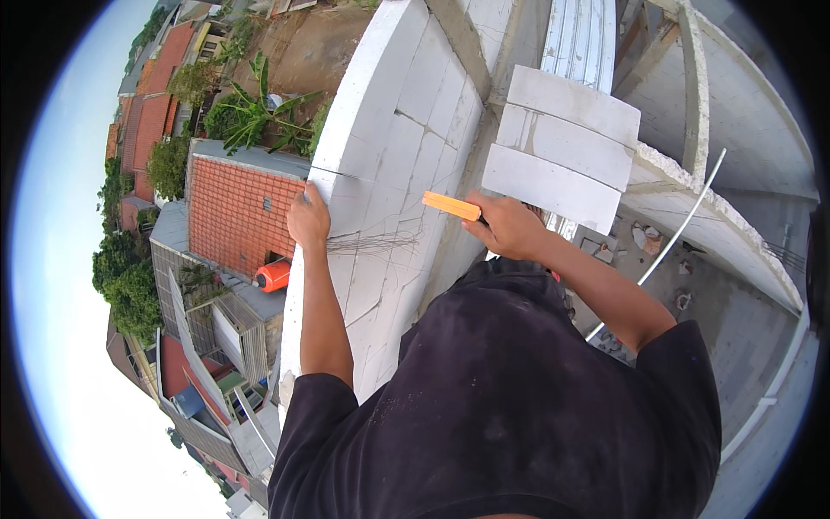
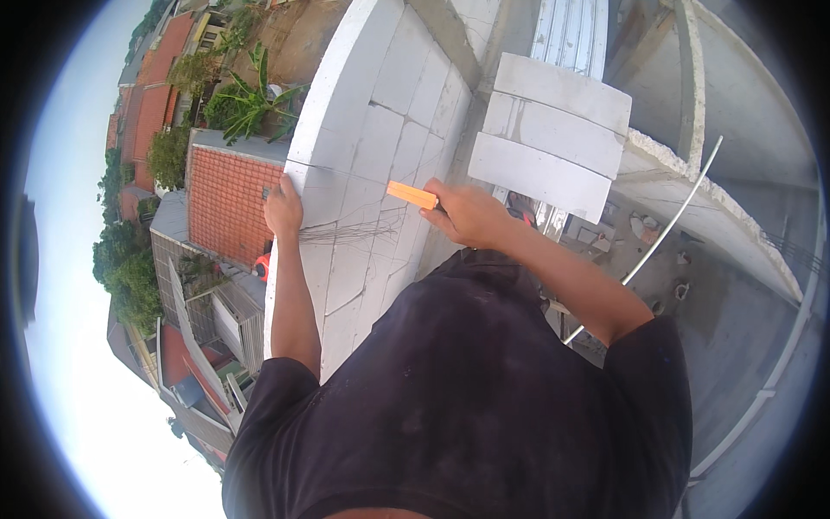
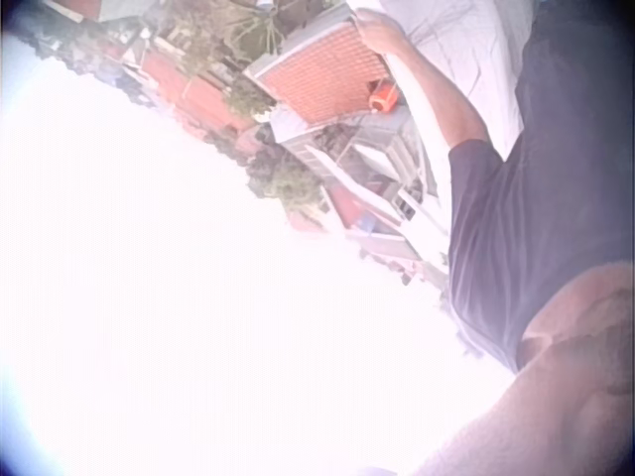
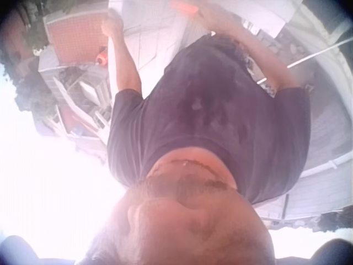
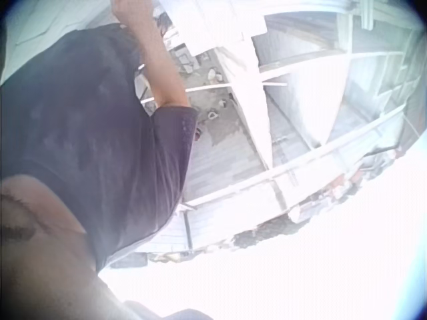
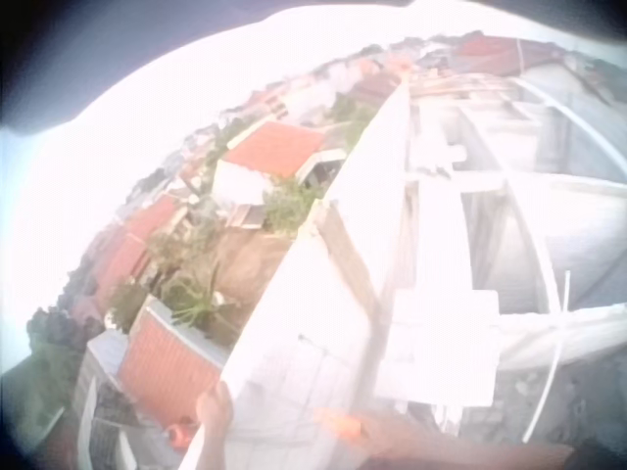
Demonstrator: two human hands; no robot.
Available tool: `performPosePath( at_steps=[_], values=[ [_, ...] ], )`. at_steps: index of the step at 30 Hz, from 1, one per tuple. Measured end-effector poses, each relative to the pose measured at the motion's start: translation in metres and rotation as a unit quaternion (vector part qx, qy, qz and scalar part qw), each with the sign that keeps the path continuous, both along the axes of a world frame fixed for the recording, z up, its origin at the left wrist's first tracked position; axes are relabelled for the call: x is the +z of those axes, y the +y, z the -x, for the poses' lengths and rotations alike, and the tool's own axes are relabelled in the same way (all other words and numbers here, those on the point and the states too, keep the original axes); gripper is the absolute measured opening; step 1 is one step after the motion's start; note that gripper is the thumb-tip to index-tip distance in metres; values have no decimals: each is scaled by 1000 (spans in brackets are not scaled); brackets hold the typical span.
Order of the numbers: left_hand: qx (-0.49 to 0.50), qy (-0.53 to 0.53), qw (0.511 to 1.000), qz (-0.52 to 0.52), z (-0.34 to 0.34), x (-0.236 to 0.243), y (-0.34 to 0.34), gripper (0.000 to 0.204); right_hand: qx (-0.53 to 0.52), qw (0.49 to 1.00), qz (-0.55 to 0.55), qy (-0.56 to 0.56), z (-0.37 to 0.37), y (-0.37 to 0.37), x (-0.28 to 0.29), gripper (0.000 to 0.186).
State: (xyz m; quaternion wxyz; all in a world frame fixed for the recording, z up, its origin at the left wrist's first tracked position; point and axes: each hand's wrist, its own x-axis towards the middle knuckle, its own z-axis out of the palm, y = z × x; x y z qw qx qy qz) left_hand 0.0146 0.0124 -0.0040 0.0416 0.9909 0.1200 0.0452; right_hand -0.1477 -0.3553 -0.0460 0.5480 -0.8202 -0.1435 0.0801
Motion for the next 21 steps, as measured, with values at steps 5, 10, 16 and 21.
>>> performPosePath(
  at_steps=[5, 10, 16, 21],
  values=[
    [-4, -20, 1000, -2, -3, -3, 12, 73, -3, 1000, -26, -16, -35, 39, 36, 33],
    [32, -4, 999, 24, 4, 1, 4, 72, 2, 997, -64, 39, -2, 11, 84, 29],
    [57, -14, 997, 60, 15, 13, -1, 64, -49, 989, -87, -113, 49, -43, 145, 46],
    [44, -41, 995, 80, 14, 0, 3, 58, -85, 944, -277, -160, 49, -25, 174, 70]
  ],
)
